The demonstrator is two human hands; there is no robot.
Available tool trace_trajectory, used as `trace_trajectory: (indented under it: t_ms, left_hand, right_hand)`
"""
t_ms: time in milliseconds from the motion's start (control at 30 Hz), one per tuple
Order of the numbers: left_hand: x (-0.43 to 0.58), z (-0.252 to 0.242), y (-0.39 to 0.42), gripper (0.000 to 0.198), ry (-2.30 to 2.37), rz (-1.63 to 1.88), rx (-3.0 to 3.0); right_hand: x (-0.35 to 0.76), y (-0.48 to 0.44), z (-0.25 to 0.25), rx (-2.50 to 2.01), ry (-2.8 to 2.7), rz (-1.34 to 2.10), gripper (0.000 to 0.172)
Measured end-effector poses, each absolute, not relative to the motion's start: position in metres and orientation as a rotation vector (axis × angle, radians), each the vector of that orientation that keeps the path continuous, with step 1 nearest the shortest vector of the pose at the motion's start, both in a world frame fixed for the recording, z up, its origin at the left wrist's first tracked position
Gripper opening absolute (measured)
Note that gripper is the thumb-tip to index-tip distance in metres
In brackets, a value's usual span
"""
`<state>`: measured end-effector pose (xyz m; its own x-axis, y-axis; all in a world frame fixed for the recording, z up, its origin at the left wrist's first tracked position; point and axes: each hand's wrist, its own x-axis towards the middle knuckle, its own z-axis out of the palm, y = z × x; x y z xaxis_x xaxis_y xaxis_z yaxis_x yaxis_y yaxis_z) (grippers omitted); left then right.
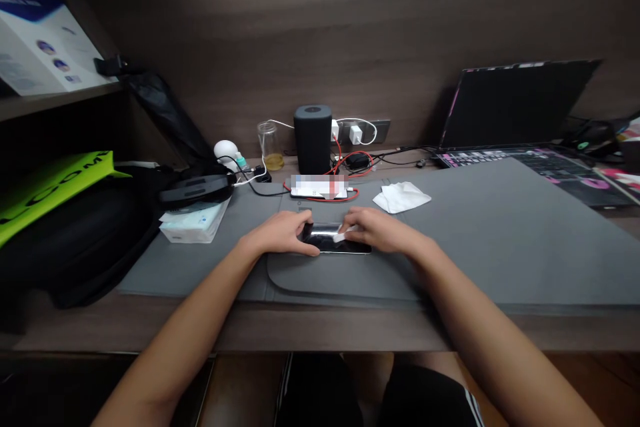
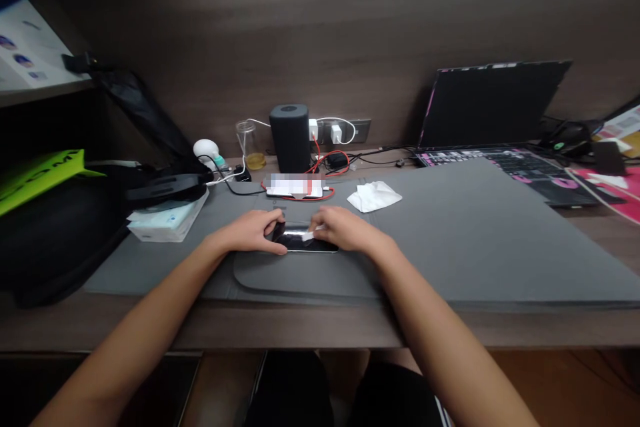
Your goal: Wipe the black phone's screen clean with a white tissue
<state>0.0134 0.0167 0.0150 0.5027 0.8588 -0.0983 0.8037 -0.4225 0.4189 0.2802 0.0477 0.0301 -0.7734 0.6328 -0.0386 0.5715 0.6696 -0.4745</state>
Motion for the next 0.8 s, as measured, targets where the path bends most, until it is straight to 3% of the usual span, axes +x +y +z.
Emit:
trace_trajectory:
  t_ms: [100, 367, 600, 800]
  left_hand:
    - [0.014, 0.017, 0.016, 0.057, 1.385, 0.171, 2.325]
    - [0.014, 0.015, 0.016, 0.057, 1.359, 0.211, 2.341]
    - [0.014, 0.016, 0.017, 0.057, 1.370, 0.179, 2.337]
    - [0.013, 0.015, 0.017, 0.059, 1.380, 0.189, 2.324]
  right_hand:
    - [0.297, 0.052, 0.036, -1.054, -2.732, 0.825, 0.015]
    - [0.235, 0.030, 0.021, -0.823, -2.761, 0.578, 0.020]
    - [0.264, 0.040, 0.023, -0.910, -2.711, 0.636, 0.018]
    - [0.285, 0.039, 0.030, -0.953, -2.745, 0.872, 0.036]
